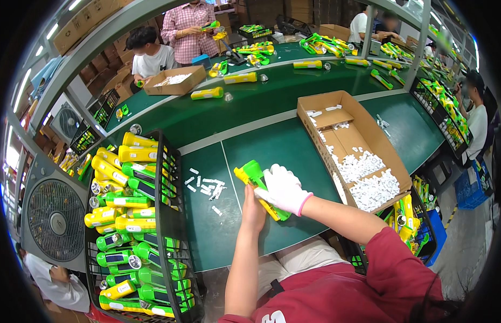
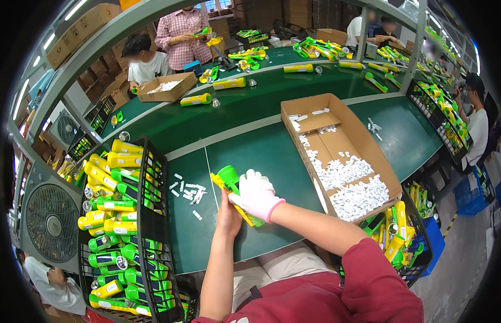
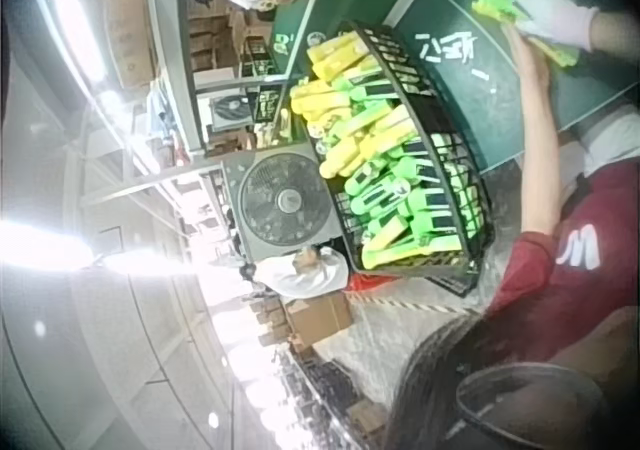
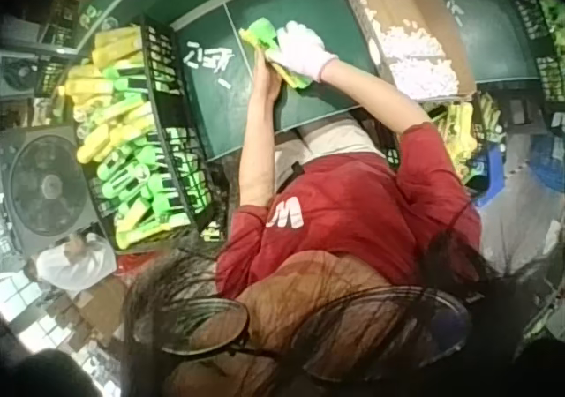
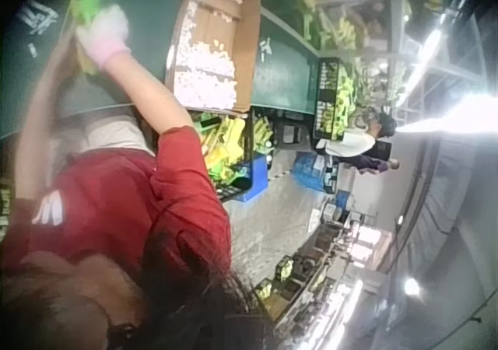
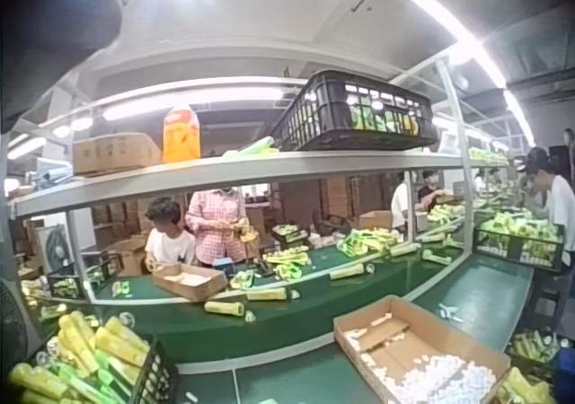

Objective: Assembling components of solar-powered flashlights on a factory production line.

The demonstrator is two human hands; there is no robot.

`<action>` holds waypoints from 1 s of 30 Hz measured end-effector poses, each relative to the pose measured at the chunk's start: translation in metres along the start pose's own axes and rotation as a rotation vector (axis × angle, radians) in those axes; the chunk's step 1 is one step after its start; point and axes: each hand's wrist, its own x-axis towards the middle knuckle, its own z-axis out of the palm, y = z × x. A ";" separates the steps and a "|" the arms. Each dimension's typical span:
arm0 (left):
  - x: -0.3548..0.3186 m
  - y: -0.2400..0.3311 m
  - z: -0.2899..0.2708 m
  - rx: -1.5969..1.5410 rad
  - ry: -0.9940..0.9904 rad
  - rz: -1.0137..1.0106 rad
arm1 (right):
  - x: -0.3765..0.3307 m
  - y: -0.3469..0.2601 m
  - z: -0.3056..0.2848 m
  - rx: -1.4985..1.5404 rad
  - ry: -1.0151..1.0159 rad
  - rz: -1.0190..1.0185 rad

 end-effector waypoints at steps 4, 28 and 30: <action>0.031 0.016 -0.023 -0.013 0.006 -0.074 | 0.020 -0.006 0.008 0.193 -0.062 0.117; 0.152 0.019 -0.028 -0.347 -0.245 -0.132 | 0.211 0.328 -0.002 -0.259 0.155 0.286; 0.153 0.023 -0.027 -0.362 -0.252 -0.147 | 0.214 0.325 -0.008 -0.287 0.111 0.315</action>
